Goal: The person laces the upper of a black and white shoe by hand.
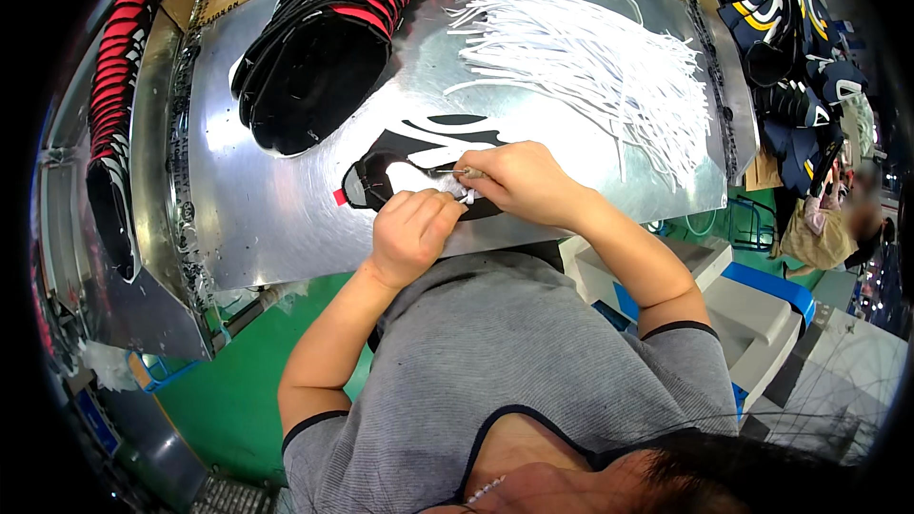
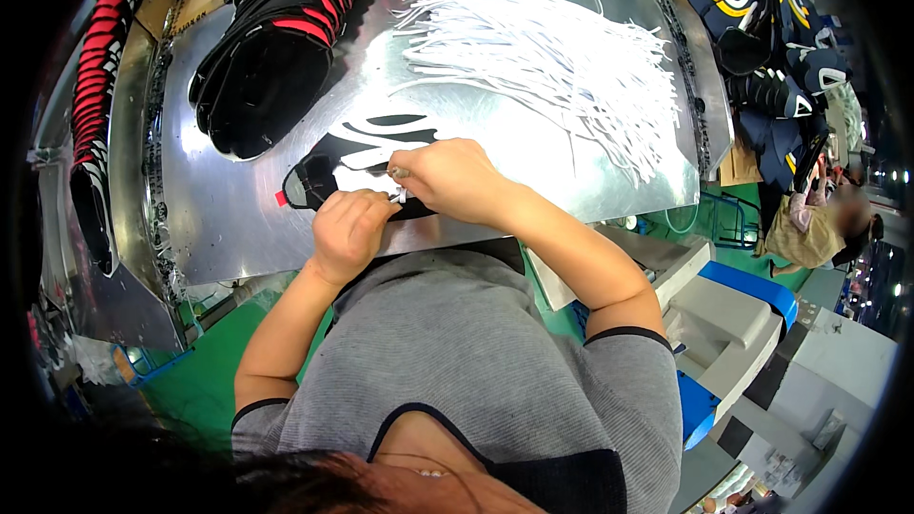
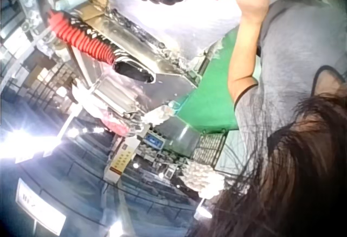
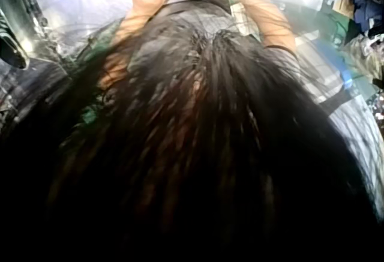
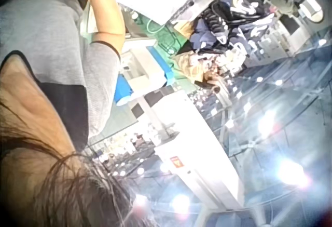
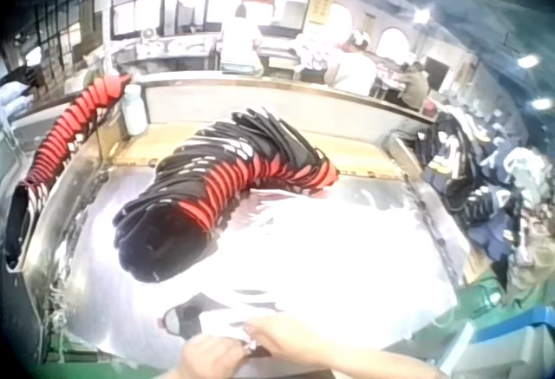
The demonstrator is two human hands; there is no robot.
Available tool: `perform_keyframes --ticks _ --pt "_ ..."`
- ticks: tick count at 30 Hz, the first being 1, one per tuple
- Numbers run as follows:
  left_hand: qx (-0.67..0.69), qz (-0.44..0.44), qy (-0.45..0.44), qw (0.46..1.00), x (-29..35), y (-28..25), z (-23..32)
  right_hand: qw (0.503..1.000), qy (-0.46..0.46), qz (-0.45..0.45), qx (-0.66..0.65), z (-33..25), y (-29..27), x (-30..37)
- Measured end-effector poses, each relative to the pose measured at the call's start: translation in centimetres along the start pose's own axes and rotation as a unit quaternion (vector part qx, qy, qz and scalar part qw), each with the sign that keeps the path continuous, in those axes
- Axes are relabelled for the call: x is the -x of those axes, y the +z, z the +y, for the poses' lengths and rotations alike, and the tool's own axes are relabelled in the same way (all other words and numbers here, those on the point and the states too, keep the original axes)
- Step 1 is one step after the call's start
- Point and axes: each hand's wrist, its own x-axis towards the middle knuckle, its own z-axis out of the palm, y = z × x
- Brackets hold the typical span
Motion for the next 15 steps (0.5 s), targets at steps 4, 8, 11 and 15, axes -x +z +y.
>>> perform_keyframes --ticks 4,8,11,15 --pt "-0.002 -0.010 0.001 1.000 0.0 0.1 -0.1 0.992 0.005 -0.018 -0.122 0.3 -0.2 -0.1" --pt "0.006 -0.009 -0.004 1.000 -0.4 0.0 0.0 0.986 -0.001 0.044 -0.158 0.2 -0.1 0.3" --pt "0.018 -0.016 -0.015 1.000 -0.7 0.0 0.2 0.984 0.007 0.083 -0.155 -0.2 0.4 0.8" --pt "0.046 -0.037 -0.027 0.998 -0.6 -0.3 0.4 0.915 0.050 0.186 -0.354 -0.3 -1.8 0.3"
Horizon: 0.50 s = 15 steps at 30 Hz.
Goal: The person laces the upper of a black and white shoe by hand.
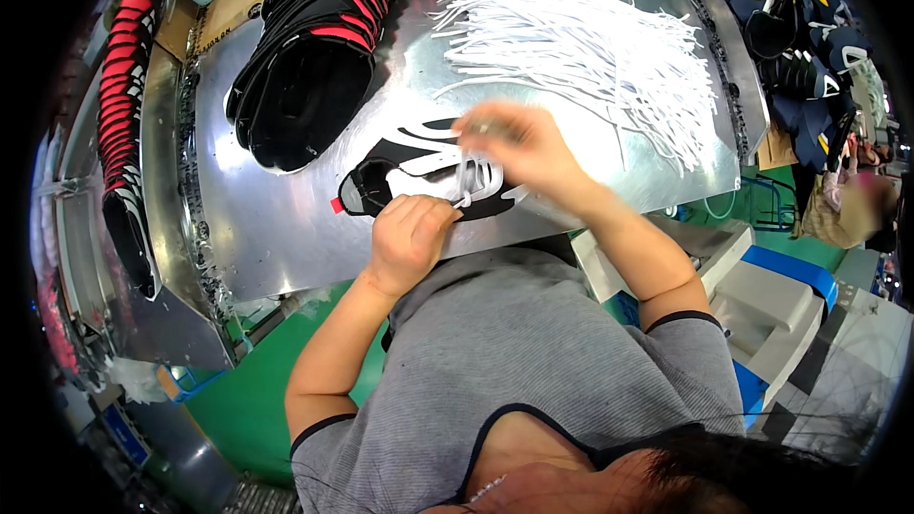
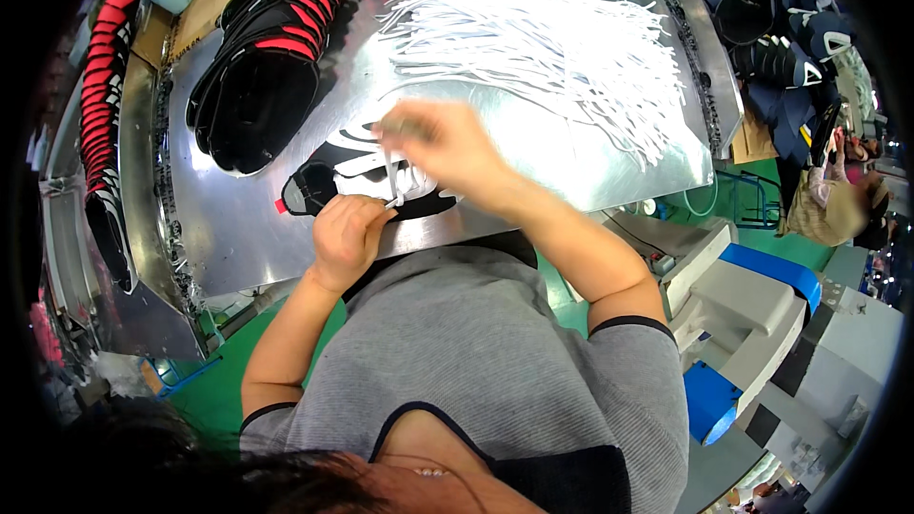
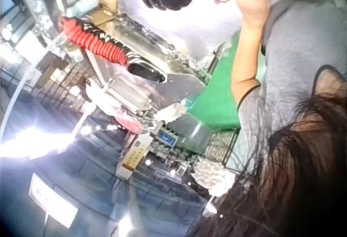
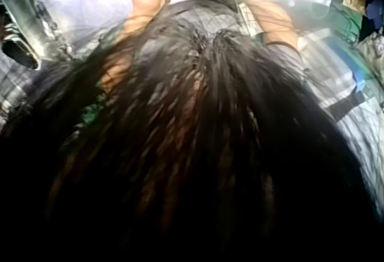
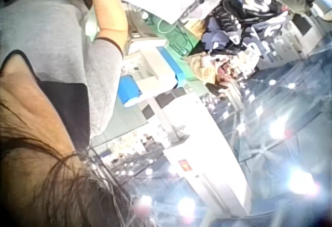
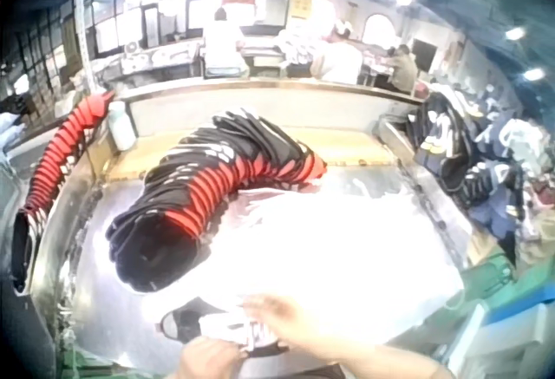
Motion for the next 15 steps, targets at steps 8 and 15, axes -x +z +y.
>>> perform_keyframes --ticks 8,15 --pt "0.112 -0.008 -0.252 0.961 -1.2 -1.3 1.6 0.996 0.009 0.024 -0.082 4.3 2.8 -0.2" --pt "0.010 -0.034 -0.494 0.869 -3.3 -1.5 2.2 0.998 0.031 -0.047 -0.024 3.8 3.2 -0.5"
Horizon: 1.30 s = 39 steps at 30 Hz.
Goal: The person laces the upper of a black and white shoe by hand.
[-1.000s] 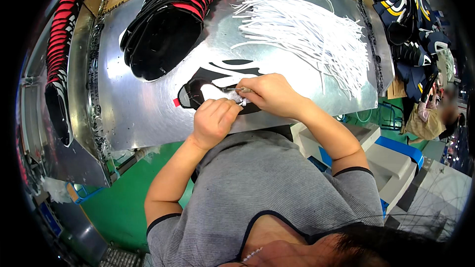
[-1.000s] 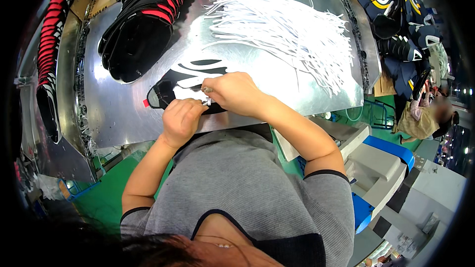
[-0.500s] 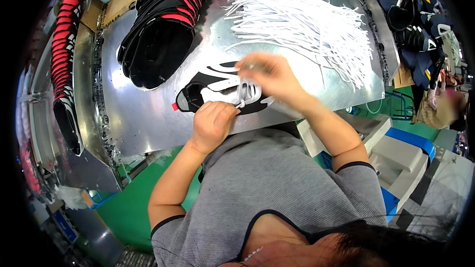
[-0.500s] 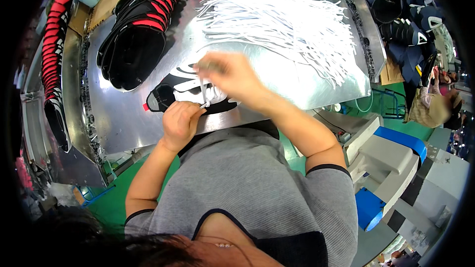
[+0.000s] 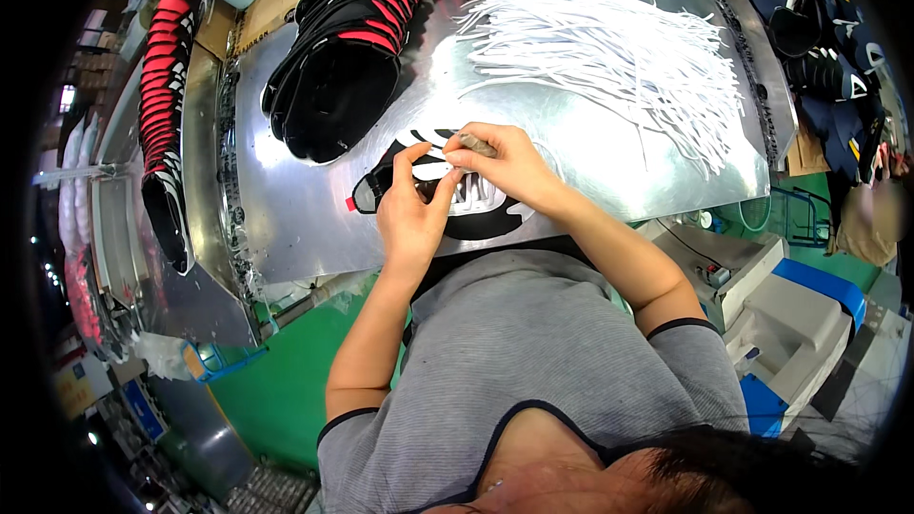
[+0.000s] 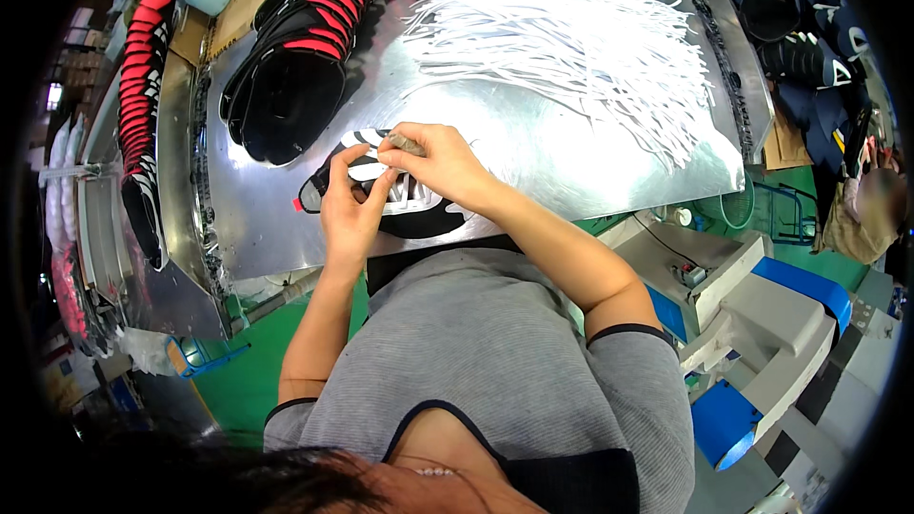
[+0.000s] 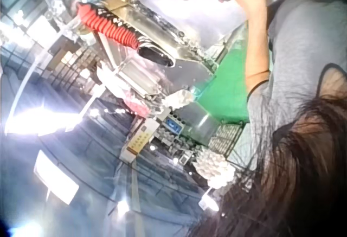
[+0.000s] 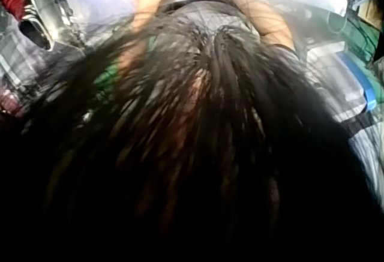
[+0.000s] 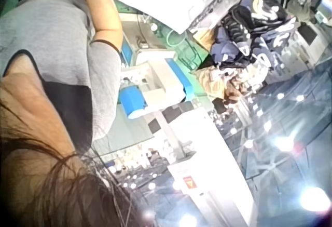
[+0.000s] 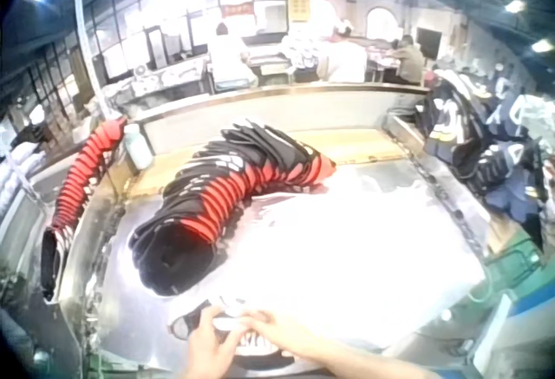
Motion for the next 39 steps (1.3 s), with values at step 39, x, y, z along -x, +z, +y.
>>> perform_keyframes --ticks 39 --pt "0.133 0.033 0.030 0.990 -0.3 1.7 -0.2 0.929 -0.130 0.061 0.340 -2.7 -1.3 3.3"
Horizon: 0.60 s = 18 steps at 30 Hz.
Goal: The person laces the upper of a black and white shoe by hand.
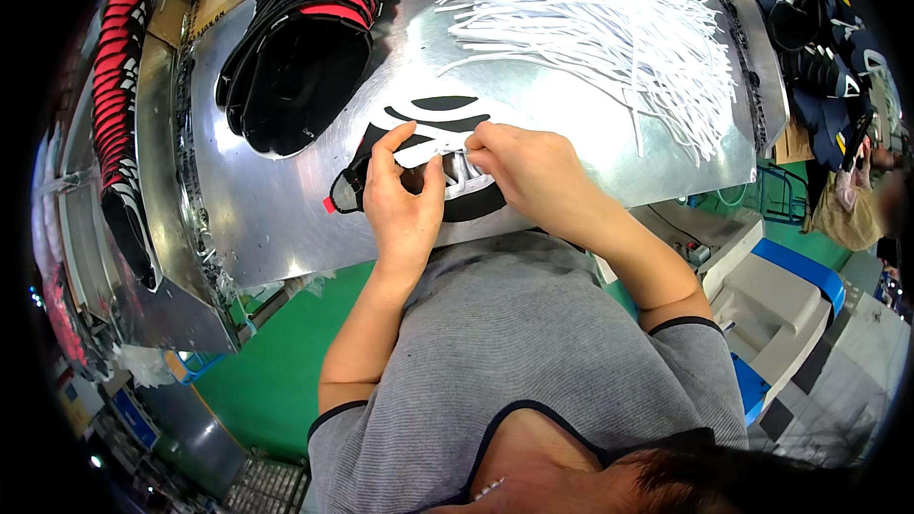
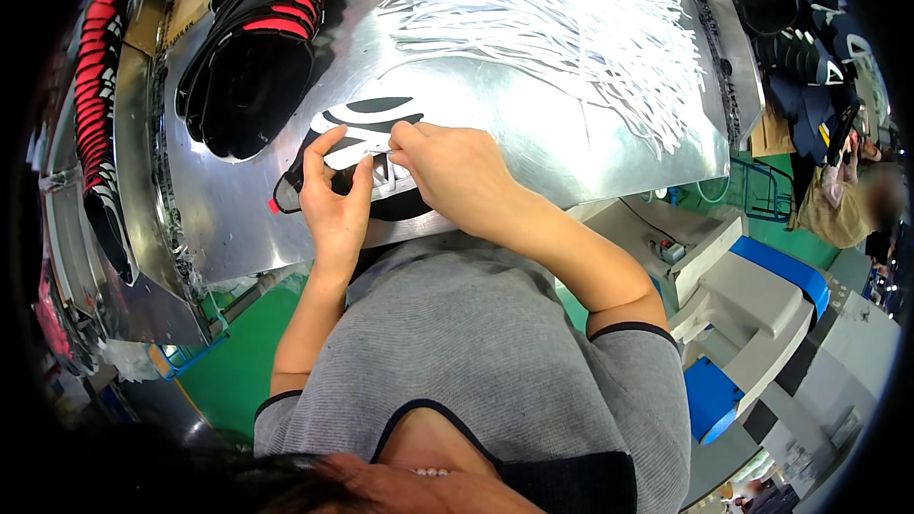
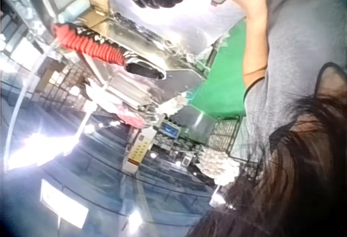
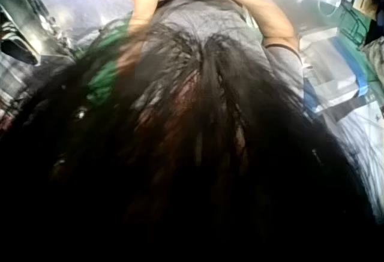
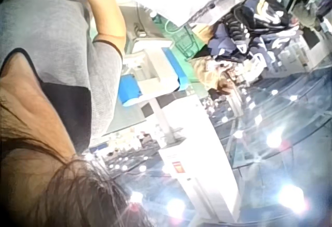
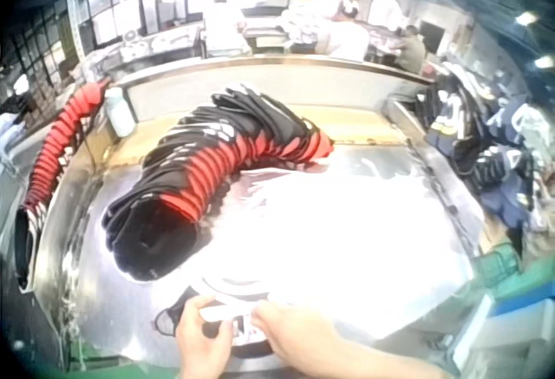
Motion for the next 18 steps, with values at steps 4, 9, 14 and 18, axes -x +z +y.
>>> perform_keyframes --ticks 4,9,14,18 --pt "0.033 0.027 0.018 0.999 0.0 0.4 -0.2 1.000 -0.012 0.016 -0.006 0.4 0.9 0.0" --pt "0.050 0.018 -0.001 0.999 0.0 0.2 0.1 0.999 -0.029 0.025 0.001 0.7 1.5 -0.3" --pt "0.027 0.009 -0.014 1.000 -0.1 0.1 0.0 0.998 -0.039 0.027 0.027 0.4 1.3 -0.4" --pt "0.016 -0.004 0.011 1.000 0.1 0.1 0.1 0.995 -0.090 0.002 0.045 1.2 1.3 -1.3"
